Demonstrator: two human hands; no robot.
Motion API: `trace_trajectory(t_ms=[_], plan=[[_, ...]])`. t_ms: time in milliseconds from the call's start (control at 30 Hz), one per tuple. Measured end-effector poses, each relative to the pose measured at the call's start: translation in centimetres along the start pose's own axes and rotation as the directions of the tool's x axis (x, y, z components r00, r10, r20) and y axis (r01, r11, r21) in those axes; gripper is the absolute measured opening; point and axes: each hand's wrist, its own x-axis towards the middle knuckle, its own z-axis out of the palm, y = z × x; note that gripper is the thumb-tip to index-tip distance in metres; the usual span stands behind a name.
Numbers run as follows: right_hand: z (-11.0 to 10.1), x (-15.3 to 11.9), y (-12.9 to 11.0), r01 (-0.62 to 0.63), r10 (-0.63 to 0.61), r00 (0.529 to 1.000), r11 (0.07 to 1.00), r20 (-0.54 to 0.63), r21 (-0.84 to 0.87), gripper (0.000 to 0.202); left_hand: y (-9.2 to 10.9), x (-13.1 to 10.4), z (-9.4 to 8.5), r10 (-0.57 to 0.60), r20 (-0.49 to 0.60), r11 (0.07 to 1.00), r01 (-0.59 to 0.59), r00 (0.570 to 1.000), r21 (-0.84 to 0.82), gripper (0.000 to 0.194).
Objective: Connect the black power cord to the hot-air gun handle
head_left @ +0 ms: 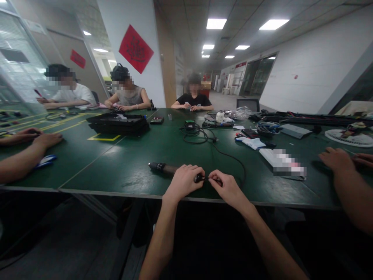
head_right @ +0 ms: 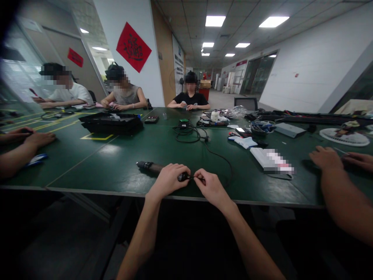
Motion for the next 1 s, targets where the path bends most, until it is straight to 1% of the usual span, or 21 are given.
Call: trace_trajectory(t_ms=[67, 167, 300, 400, 767, 1000], plan=[[-0.3, -0.4, 0.4, 0.000, 0.000, 1.000, 1.000, -0.010, -0.016, 0.013, 0.0, 0.0, 0.0, -0.002, -0.008, 1.000, 0.002, 1.000, 0.005, 0.015], [-0.2, -0.6, 0.8, 0.012, -0.013, 0.999, 0.999, -0.030, -0.034, 0.013, 0.0, 0.2, 0.2, 0.002, -0.026, 1.000, -0.001, 1.000, 0.029, 0.013], [0.3, -0.6, 0.9, 0.031, -0.039, 0.994, 0.996, -0.099, -0.088, 0.011, -0.1, 0.2, 0.5, 0.038, -0.013, 0.999, -0.037, 0.999, 0.020, 0.014], [0.5, -0.6, 0.9, 0.035, -0.051, 0.989, 0.992, -0.137, -0.118, 0.009, -0.2, 0.1, 0.5, 0.042, -0.014, 0.999, -0.042, 0.999, 0.009, 0.015], [0.8, -0.5, 0.8, 0.025, -0.060, 0.978, 0.984, -0.201, -0.176, 0.010, 0.1, 0.1, 0.5, 0.030, -0.040, 0.999, -0.030, 0.999, 0.016, 0.012], [0.9, -0.4, 0.8, -0.029, -0.004, 0.975, 0.989, -0.223, -0.143, 0.004, 0.0, 0.1, 0.3, 0.035, -0.027, 0.999, -0.035, 0.999, -0.007, 0.012]])
